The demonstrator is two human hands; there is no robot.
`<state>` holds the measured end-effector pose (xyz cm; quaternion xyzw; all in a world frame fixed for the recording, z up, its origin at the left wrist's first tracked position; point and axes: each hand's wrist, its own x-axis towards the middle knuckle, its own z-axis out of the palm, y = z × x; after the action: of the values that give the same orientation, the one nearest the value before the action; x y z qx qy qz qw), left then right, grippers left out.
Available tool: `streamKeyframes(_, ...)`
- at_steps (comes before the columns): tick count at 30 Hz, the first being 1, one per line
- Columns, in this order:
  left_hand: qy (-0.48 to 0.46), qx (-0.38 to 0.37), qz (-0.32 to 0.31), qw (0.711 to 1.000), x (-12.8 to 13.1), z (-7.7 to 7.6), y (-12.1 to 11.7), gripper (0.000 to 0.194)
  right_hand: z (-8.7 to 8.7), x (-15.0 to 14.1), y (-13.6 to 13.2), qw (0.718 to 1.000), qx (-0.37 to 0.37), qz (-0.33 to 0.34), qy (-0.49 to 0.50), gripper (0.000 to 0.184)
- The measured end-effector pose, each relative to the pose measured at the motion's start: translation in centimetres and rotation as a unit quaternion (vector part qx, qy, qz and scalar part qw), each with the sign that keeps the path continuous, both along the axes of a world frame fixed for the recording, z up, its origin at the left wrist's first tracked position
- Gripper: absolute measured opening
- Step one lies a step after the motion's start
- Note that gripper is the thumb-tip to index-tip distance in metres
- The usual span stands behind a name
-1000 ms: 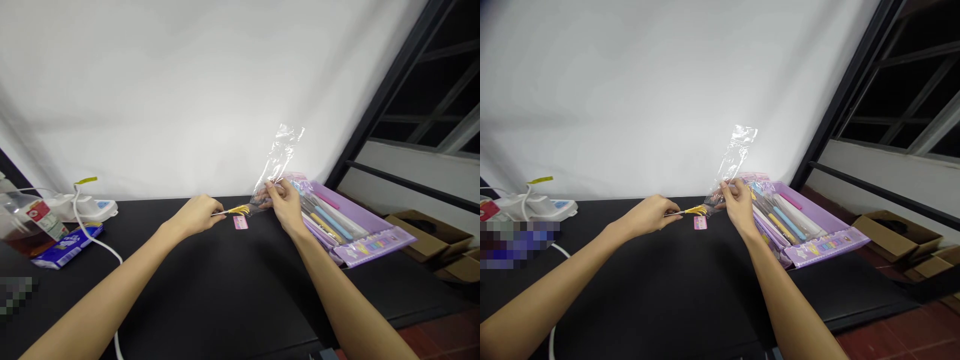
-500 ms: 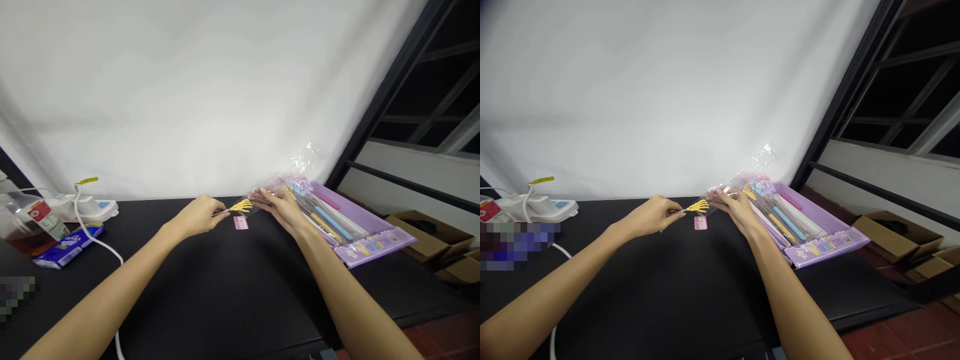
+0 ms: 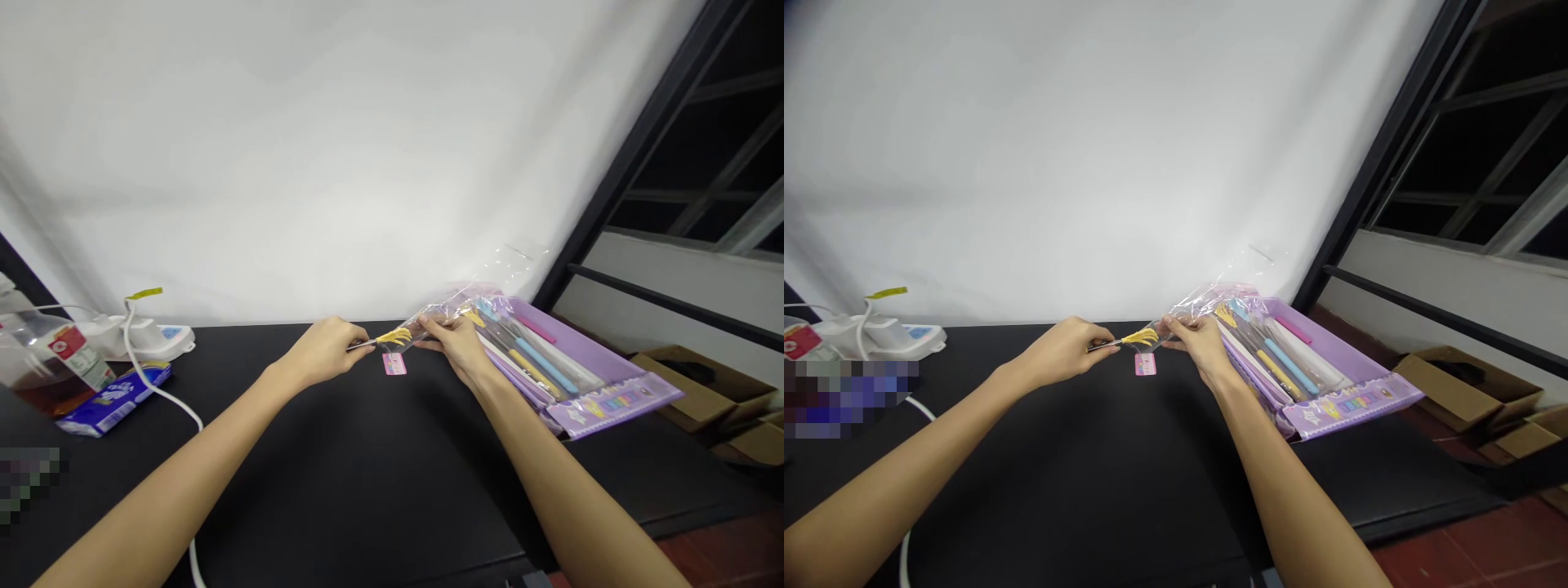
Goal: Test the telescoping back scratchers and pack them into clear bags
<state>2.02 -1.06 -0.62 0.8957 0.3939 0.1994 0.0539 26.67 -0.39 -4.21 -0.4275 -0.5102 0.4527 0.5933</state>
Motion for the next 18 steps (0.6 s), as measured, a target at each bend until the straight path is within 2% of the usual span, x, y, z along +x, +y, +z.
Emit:
streamKeyframes(4, -0.043, 0.009, -0.002, 0.999, 0.2, -0.3, 0.1, 0.030, 0.1, -0.1, -0.2, 0.999, 0.009, 0.014, 0.027, 0.033)
streamKeyframes(8, -0.108, -0.070, -0.030, 0.991, 0.8, -0.6, -0.1, 0.038, 0.4, -1.1, -0.7, 0.997, 0.016, 0.042, 0.056, 0.033)
streamKeyframes(11, -0.149, -0.085, -0.025, 0.985, 1.3, -1.0, -0.2, 0.038, 0.3, -2.1, -1.0, 0.995, 0.008, 0.067, 0.079, 0.033)
streamKeyframes(14, -0.196, -0.115, -0.005, 0.974, 0.9, -0.9, 0.2, 0.034, 0.2, -2.4, -0.8, 0.994, 0.019, 0.035, 0.099, 0.032)
streamKeyframes(18, -0.235, -0.245, -0.036, 0.940, -1.2, -0.1, 1.1, 0.034, 0.4, -1.2, -0.2, 0.985, 0.051, -0.059, 0.155, 0.029)
